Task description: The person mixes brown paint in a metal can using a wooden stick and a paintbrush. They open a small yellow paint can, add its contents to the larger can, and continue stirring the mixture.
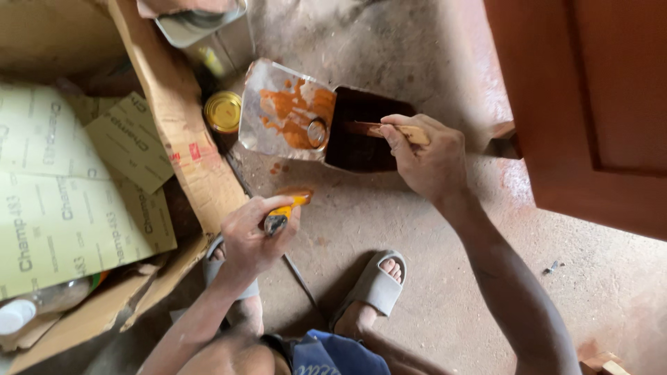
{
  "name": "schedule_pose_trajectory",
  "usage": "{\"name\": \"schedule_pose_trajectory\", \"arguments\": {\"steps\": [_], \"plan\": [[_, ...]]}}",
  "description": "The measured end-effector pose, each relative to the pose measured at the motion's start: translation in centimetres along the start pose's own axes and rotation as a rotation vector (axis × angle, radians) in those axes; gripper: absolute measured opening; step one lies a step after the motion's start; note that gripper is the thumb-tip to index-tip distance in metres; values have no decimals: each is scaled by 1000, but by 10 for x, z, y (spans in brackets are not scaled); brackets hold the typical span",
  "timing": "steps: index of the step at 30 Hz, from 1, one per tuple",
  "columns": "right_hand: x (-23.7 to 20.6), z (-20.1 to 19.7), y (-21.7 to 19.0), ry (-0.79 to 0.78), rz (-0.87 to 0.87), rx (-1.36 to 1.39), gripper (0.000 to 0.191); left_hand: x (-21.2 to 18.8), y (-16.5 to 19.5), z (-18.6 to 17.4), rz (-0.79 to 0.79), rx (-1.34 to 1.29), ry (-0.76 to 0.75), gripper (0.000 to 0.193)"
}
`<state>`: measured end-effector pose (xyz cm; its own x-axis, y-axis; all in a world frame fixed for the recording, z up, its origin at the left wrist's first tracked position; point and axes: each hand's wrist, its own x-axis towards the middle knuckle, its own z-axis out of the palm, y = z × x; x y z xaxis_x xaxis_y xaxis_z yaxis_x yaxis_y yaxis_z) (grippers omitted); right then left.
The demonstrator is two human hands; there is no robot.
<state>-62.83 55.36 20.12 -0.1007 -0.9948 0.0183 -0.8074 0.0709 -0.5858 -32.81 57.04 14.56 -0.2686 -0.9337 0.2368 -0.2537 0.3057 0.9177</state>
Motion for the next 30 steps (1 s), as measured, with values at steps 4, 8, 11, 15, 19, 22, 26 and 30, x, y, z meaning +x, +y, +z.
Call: {"name": "schedule_pose_trajectory", "arguments": {"steps": [4, 8, 11, 15, 19, 22, 26, 30], "plan": [[-13, -25, -16, 5, -104, -72, 15, 2, 0, -2, 8, -43, 6, 14], [-59, -70, -35, 79, -162, -48, 15, 3, -1, -6, -33, -31, 11, 14], [-91, -91, -36, 183, -146, -44, 16, 5, -3, -6, -44, -25, 4, 15], [-111, -98, -27, 130, -34, -57, 15, 7, -5, -3, -28, -104, -16, 17], [-118, -109, -22, 189, -64, 6, 16, 5, -6, -1, -52, -91, -58, 18], [-122, -120, -22, 137, -2, -139, 19, 4, -8, 0, -42, -102, -70, 18], [-123, -127, -23, 228, 13, -81, 21, 3, -10, 2, -29, -115, -56, 17], [-119, -126, -24, 169, -6, -122, 22, 3, -12, 2, -47, -110, -59, 17]]}}
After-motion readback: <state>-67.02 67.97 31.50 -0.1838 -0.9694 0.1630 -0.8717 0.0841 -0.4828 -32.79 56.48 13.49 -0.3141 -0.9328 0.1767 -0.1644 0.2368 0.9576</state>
